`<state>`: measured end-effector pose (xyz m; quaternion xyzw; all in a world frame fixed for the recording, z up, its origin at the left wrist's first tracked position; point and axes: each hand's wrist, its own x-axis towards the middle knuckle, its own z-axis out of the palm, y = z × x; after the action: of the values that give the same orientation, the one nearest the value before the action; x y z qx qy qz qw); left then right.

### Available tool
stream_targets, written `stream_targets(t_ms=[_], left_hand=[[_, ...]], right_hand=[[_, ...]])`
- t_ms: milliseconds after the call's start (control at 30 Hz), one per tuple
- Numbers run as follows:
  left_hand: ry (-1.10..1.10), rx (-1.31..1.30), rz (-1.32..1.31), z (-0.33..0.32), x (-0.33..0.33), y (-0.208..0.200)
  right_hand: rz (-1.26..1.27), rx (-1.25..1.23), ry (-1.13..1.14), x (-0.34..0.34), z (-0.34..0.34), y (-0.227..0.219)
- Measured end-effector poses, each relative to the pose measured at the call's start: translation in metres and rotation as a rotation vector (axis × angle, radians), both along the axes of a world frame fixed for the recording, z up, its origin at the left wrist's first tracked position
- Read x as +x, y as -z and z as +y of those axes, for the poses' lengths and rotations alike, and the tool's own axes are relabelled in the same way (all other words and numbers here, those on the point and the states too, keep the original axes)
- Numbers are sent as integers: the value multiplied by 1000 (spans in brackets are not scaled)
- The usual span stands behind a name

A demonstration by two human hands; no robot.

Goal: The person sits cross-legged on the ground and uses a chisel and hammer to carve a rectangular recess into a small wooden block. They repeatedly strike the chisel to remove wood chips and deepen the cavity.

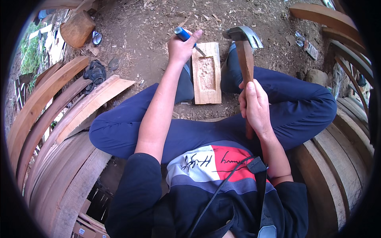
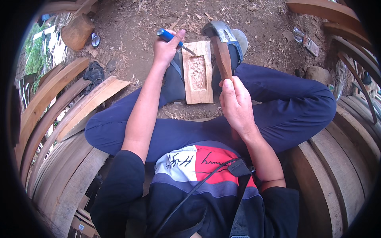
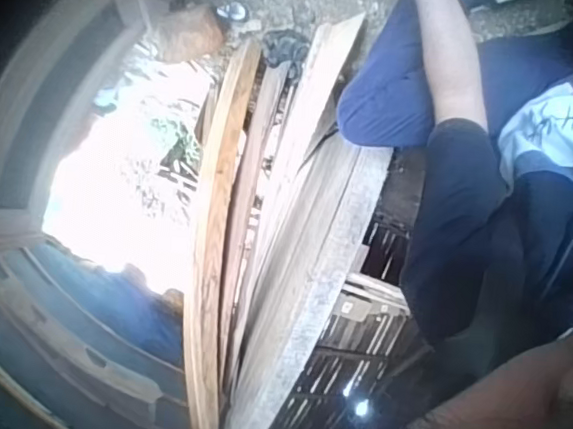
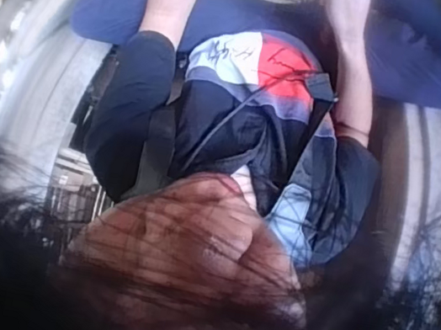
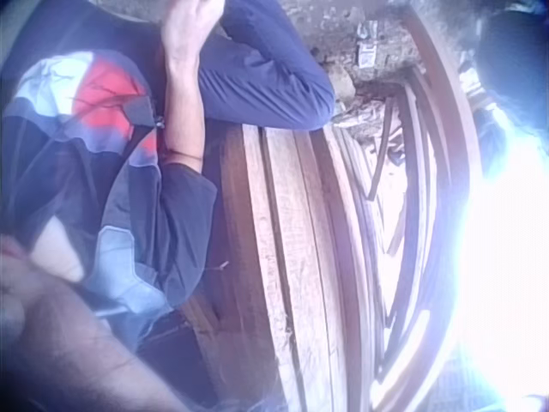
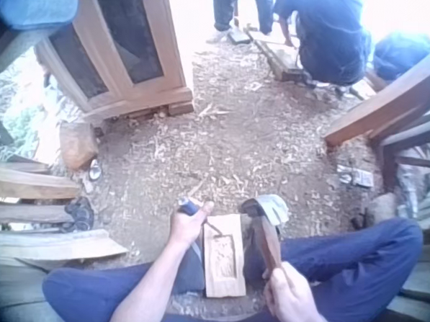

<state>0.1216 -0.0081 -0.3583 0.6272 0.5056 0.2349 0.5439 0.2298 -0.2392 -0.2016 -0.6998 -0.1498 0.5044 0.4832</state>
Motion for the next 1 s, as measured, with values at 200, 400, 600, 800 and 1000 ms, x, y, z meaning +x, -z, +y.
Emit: stream_targets(t_ms=[200, 400, 600, 800, 1000], left_hand=[[-68, -13, -40, -3, -3, 4], [-98, -1, 0, -4, -4, 6], [-132, -60, -118, -2, -5, 6], [-122, -12, -30, -7, -3, 4], [-122, -5, -19, -5, -3, 7]], right_hand=[[-4, -9, -11, 1, -1, 3], [-16, -10, -10, 1, 0, 3], [-22, -7, -28, 0, 1, 2], [-16, -12, -28, 0, 2, 1], [-30, -19, -31, 0, 1, 1]])
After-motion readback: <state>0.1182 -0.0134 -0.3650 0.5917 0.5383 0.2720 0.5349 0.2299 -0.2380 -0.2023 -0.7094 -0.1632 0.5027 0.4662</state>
